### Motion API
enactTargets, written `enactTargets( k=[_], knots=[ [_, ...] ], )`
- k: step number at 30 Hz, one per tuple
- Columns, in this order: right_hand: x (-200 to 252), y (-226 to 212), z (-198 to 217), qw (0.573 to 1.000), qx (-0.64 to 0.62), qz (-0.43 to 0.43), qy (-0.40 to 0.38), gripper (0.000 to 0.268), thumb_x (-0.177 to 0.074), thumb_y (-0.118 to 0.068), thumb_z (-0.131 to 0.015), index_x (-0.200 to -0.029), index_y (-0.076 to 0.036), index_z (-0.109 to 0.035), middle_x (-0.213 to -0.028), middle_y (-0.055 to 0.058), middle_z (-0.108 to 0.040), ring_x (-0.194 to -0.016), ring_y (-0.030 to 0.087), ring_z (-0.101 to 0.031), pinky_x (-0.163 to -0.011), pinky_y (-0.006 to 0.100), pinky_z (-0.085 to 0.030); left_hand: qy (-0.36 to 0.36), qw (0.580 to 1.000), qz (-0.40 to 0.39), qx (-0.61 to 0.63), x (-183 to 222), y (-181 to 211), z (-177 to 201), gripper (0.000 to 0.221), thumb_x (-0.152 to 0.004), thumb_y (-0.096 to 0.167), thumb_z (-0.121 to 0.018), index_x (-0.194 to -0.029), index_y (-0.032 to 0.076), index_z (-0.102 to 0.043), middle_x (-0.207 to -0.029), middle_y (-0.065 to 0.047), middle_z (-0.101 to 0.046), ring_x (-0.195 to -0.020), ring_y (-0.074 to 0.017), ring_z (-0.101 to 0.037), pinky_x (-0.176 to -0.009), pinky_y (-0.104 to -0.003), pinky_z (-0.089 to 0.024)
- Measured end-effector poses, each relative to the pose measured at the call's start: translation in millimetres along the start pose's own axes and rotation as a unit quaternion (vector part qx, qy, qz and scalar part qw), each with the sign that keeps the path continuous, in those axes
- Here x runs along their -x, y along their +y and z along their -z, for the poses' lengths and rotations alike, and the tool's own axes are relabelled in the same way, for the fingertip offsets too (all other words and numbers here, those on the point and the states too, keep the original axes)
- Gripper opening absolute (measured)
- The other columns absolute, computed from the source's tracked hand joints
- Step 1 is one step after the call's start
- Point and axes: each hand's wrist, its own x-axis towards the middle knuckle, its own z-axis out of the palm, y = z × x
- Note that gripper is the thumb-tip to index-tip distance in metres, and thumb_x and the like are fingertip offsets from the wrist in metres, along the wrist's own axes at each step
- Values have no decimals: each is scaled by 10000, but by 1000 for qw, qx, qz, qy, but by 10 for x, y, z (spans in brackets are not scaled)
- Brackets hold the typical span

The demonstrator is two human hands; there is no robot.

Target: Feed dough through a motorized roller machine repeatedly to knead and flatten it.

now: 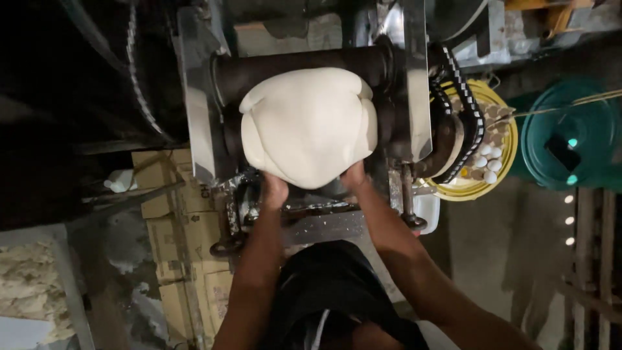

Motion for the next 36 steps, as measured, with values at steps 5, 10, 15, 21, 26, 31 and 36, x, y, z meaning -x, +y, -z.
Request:
enactTargets(
  k=[5, 10, 15, 21, 26, 31, 36],
  knots=[
    [1106, -355, -1329, 996, 40, 69, -36, 791, -1003, -643, -392, -1586, -110, -358, -1575, 124, -482, -1407, 318, -505, -1170, 465, -431, 102, 992, 69, 25, 256, 521, -773, 723, -1067, 571, -313, -1598, 80, -327, -1617, -111, -416, -1440, -282, -429, -1174, -396, -373],
    [1279, -447, -1434, 992, 19, 122, -18, 811, -1021, -682, -311, -1556, -74, -351, -1467, 106, -496, -1317, 295, -506, -1092, 459, -442, 61, 996, 53, 44, 467, 908, -1207, 749, -1043, 593, -334, -1612, 106, -298, -1632, -78, -392, -1466, -270, -406, -1193, -411, -352],
    [1446, -525, -1112, 981, 64, 172, -69, 685, -1162, -563, -398, -1392, 74, -495, -1134, 119, -572, -1053, 283, -487, -896, 439, -425, 52, 995, 65, -54, 840, 1422, -1327, 698, -1037, 495, -400, -1622, 142, -253, -1654, -64, -337, -1499, -258, -343, -1208, -461, -289],
    [1195, -480, -405, 987, -15, 158, 13, 578, -1116, -504, -501, -1402, -2, -483, -1304, 153, -667, -1218, 303, -587, -967, 421, -445, 14, 999, -3, -34, 769, 867, -213, 592, -1127, 404, -504, -1556, 1, -437, -1606, -238, -488, -1503, -388, -480, -1232, -540, -411],
    [1055, -560, -780, 929, 113, -250, 248, 970, -932, -818, -214, -1592, -123, -370, -1486, 120, -480, -1321, 323, -454, -945, 602, -337, 285, 894, 326, -111, 64, 164, 480, 676, -1000, 571, -330, -1585, 234, -297, -1556, -70, -464, -1372, -299, -487, -1024, -555, -354],
    [29, -83, 29, 990, 122, 0, 73, 737, -958, -502, -551, -1583, -218, -282, -1605, -7, -342, -1450, 250, -361, -1147, 547, -373, 91, 987, 123, -41, -453, -445, 836, 719, -1024, 578, -406, -1607, 187, -254, -1626, 7, -367, -1451, -250, -398, -1133, -423, -356],
    [302, -188, -413, 996, -12, 50, -79, 768, -1034, -611, -453, -1604, -107, -359, -1595, 95, -470, -1450, 322, -449, -1206, 484, -391, 44, 999, 2, -5, -17, 148, -213, 757, -1063, 610, -401, -1612, 99, -295, -1642, -99, -400, -1487, -277, -396, -1247, -412, -314]
  ],
)
